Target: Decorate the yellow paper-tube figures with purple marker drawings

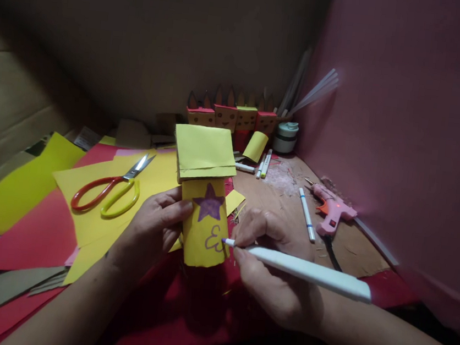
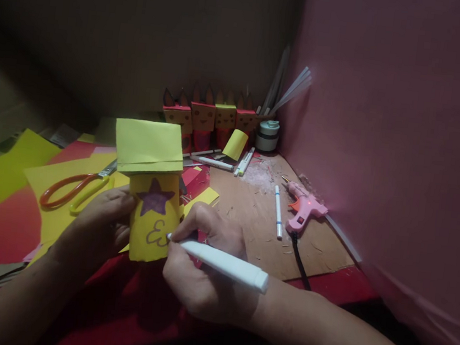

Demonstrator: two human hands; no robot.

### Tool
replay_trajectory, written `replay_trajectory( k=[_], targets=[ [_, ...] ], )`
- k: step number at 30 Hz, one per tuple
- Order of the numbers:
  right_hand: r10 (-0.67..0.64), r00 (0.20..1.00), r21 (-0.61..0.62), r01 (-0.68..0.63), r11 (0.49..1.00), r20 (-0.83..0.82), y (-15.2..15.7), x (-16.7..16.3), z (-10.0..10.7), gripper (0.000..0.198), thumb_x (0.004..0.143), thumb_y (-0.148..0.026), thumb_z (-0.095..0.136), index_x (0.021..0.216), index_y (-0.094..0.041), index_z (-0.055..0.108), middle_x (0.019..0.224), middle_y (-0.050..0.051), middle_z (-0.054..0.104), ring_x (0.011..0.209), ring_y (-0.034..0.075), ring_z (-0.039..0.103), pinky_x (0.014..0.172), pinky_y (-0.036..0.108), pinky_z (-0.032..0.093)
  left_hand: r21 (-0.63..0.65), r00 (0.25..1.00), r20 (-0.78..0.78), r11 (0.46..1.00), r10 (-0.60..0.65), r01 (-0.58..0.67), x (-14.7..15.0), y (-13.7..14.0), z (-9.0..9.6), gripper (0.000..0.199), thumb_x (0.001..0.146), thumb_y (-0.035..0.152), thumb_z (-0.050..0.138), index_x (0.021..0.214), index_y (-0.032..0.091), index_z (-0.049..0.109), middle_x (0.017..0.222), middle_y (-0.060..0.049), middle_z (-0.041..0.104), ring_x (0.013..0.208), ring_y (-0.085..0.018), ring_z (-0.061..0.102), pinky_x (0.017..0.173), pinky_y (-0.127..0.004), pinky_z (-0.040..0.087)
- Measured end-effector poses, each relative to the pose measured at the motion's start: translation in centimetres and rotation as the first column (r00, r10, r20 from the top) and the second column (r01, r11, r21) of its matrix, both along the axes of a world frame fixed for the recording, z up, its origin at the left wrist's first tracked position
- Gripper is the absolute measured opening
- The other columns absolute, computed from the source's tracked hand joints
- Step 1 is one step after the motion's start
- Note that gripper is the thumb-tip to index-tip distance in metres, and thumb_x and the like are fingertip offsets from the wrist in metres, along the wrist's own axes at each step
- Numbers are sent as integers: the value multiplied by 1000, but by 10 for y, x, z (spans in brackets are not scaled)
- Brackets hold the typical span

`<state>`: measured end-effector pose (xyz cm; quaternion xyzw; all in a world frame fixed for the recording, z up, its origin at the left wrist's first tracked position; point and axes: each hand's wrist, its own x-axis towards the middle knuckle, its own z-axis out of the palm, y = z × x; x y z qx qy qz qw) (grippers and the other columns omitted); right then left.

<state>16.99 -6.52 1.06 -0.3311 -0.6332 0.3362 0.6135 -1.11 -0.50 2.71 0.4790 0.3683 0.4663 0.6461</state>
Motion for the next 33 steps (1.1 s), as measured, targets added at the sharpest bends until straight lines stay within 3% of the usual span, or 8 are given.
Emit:
replay_trajectory(
  k=[9, 20, 28, 33],
  targets=[
    [13, 1000, -70, -11, 997, 26, -2, 3, 6, 16, 74, -11, 59, 75, -24, 50, 68, -1, 54, 59, 14, 50, 53, 29, 41, 28, 1000, -5, 999, -29, 29, -1, -1, 1, 29, 67, 41, 86, 82, 18, 80, 83, -7, 82, 93, -34, 77, 49, -23, 56],
    [2, 1000, -105, -1, 994, 6, 0, 2, 1, 12, 74, -12, 57, 76, -23, 53, 67, -3, 51, 55, 13, 45, 52, 31, 38, 10, 1000, -3, 1000, 7, -7, -2, 1, -2, 32, 63, 39, 89, 83, 17, 78, 84, -10, 80, 93, -34, 76, 72, -34, 64],
    [-37, 999, -111, 40, 993, 30, 3, 3, 3, 12, 75, -13, 56, 76, -23, 51, 68, -2, 53, 59, 14, 49, 52, 29, 39, 6, 1000, 3, 1000, -12, 12, -3, -1, -1, 30, 65, 40, 89, 81, 18, 78, 82, -9, 79, 87, -31, 77, 63, -29, 62],
    [-63, 996, -108, 69, 992, 59, 5, 4, 4, 10, 78, -14, 56, 74, -22, 52, 67, -2, 55, 59, 14, 50, 52, 29, 41, 4, 1000, 13, 1000, -4, 4, -3, 1, -3, 33, 64, 40, 89, 84, 15, 78, 82, -10, 80, 87, -32, 77, 71, -32, 64]
  ],
)
